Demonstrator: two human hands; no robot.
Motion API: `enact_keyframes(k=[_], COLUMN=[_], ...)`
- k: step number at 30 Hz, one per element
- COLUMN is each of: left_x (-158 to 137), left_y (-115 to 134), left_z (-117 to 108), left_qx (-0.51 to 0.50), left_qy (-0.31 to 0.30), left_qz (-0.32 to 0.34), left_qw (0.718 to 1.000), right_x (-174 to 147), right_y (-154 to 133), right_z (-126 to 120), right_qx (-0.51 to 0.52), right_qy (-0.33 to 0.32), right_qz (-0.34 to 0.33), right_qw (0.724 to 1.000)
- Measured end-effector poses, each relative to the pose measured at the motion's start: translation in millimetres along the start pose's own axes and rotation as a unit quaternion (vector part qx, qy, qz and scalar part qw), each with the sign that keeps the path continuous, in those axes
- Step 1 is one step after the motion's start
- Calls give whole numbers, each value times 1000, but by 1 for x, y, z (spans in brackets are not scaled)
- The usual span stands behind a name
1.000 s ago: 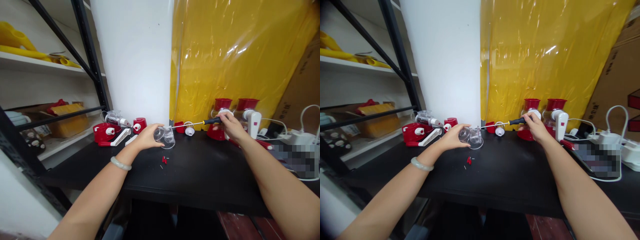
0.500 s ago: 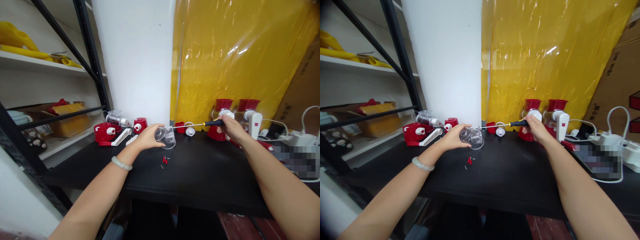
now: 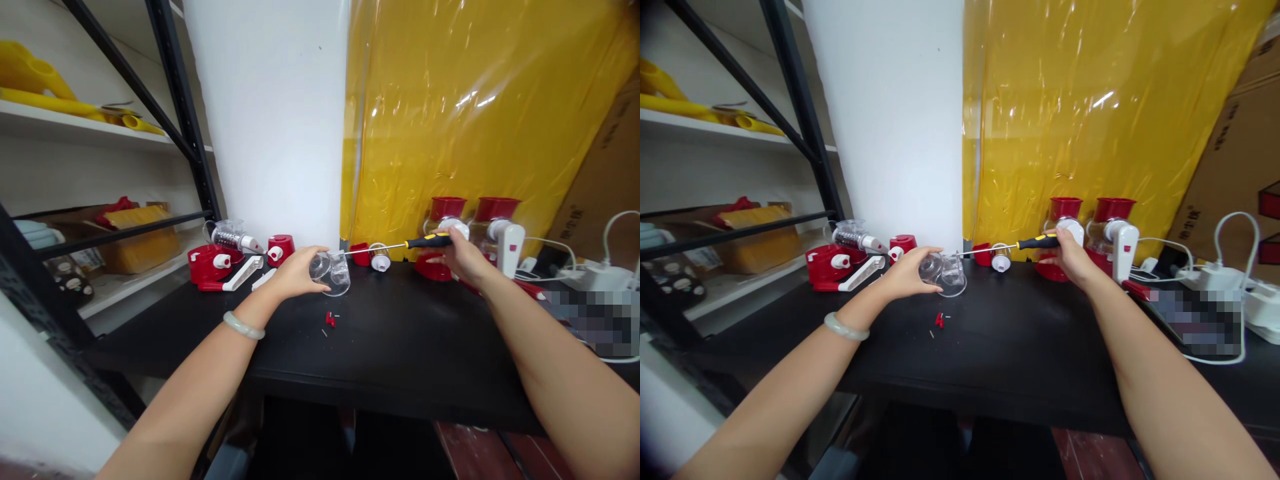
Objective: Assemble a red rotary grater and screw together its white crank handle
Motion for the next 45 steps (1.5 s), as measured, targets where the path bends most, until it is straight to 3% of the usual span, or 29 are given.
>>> enact_keyframes(k=[4,11,14,17,23,27,29,34,41,45], left_x=[0,0,0,0,0,0,0,0,0,0], left_y=[-1,2,3,2,4,5,5,5,4,3], left_z=[0,0,0,0,0,-1,0,0,0,1], left_qx=[-4,-15,-9,-4,-5,-5,-6,-4,-4,-1], left_qy=[2,0,3,4,-6,-3,-1,-2,0,-2], left_qz=[-2,-8,-1,-3,-5,-6,-4,5,5,2], left_qw=[1000,1000,1000,1000,1000,1000,1000,1000,1000,1000], right_x=[-4,0,3,1,-5,-5,-3,1,-6,-4], right_y=[-6,0,1,-5,-10,-9,-8,0,-5,-1], right_z=[8,-3,-2,2,-1,2,3,-2,8,2], right_qx=[56,-58,4,59,-40,108,132,9,79,-20], right_qy=[-35,27,30,-8,20,15,-3,5,-56,-4], right_qz=[-30,-39,-18,-29,-17,12,12,-8,-6,-6], right_qw=[997,997,999,998,999,994,991,1000,995,1000])
Point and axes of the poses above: each hand's wrist, its own x-axis towards the middle knuckle, its own z-axis out of the palm, y = z × x, the point moved 5 cm from there along x, towards the middle knuckle, and after that the axes turned 5 degrees about y, right-handed, at the moved point
